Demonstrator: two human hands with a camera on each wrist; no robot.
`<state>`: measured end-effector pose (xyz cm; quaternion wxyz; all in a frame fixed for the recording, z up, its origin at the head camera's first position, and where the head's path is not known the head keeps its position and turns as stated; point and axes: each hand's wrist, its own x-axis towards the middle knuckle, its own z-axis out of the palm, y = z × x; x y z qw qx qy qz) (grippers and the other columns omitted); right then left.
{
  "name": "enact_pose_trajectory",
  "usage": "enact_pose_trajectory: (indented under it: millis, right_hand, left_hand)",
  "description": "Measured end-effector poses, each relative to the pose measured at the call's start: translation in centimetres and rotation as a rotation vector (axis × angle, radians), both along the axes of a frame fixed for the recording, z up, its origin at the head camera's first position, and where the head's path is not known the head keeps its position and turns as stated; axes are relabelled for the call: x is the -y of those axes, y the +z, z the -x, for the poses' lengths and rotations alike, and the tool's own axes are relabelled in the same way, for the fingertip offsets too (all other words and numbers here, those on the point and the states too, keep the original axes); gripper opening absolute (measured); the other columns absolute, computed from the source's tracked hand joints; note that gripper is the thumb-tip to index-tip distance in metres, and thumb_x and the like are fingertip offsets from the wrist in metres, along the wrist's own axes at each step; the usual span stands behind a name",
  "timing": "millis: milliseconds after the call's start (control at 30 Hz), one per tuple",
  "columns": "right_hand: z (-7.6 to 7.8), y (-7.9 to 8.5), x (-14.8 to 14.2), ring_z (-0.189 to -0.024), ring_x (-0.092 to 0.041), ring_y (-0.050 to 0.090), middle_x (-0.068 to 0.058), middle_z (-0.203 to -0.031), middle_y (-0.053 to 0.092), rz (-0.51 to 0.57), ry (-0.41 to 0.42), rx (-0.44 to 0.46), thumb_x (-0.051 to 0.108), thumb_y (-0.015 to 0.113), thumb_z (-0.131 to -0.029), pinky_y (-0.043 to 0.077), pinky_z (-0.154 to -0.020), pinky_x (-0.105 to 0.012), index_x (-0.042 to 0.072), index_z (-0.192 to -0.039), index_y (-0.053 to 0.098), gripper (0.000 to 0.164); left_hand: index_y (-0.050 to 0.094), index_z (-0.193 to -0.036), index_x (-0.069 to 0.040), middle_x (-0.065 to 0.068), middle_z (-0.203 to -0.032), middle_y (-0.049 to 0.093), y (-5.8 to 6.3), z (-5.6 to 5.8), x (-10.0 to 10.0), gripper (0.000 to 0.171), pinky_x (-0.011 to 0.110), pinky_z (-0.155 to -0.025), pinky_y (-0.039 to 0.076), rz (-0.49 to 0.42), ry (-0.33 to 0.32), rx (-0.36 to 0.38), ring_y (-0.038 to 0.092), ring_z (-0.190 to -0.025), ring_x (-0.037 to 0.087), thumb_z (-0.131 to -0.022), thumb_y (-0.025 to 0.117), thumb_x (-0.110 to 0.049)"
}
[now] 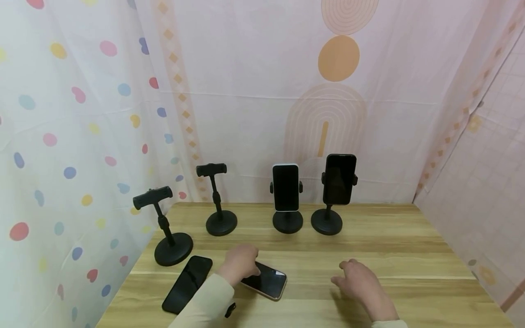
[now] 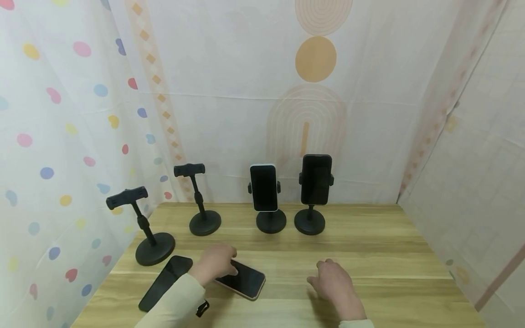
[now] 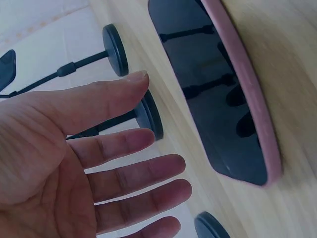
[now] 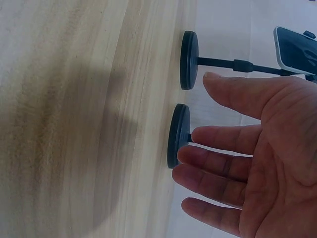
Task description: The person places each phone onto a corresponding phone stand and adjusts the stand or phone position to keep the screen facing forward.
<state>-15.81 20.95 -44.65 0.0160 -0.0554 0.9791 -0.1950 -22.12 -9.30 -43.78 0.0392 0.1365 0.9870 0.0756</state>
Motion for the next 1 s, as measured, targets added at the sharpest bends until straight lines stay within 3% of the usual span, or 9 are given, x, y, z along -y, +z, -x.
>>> enact_pose_trajectory:
  millis: [433,600,800,1000]
  right_hand:
    - [0.0,-0.2,0.4,-0.104,-0.042,0.061,-0.025,-0.110,0.065,-0.013,0.018,0.015,0.026,0.075,-0.086,0.047,-0.091,-0.054,-0.008,-0.111,0.067,0.043]
    - [0.1,-0.2,0.5,-0.109,-0.045,0.059,-0.028,-0.113,0.064,-0.017,0.021,0.017,0.026,0.075,-0.086,0.045,-0.094,-0.056,-0.008,-0.112,0.067,0.043]
    - [0.0,-0.1,0.6,-0.107,-0.045,0.060,-0.028,-0.113,0.064,-0.022,0.030,0.011,0.025,0.075,-0.086,0.045,-0.093,-0.056,-0.008,-0.112,0.066,0.043]
    - [0.0,0.0,0.8,-0.103,-0.042,0.062,-0.026,-0.109,0.065,-0.033,0.036,-0.004,0.026,0.076,-0.085,0.047,-0.090,-0.054,-0.008,-0.111,0.067,0.044]
  left_hand:
    - [0.071,-0.095,-0.006,0.004,-0.087,0.067,0.4,-0.1,2.8,0.029,0.043,-0.065,0.053,-0.055,0.037,0.035,0.060,-0.070,0.018,-0.077,0.085,-0.023]
    - [0.070,-0.090,-0.007,0.003,-0.084,0.066,0.5,0.3,3.9,0.025,0.043,-0.064,0.052,-0.063,0.049,0.031,0.060,-0.069,0.019,-0.077,0.085,-0.022]
    - [0.071,-0.101,-0.005,0.007,-0.094,0.070,0.6,0.9,5.1,0.032,0.050,-0.072,0.052,-0.045,0.077,0.029,0.065,-0.080,0.027,-0.079,0.083,-0.025]
    - [0.071,-0.098,-0.005,0.007,-0.091,0.069,0.8,1.5,6.1,0.031,0.048,-0.068,0.052,-0.036,0.091,0.011,0.064,-0.077,0.026,-0.079,0.084,-0.025]
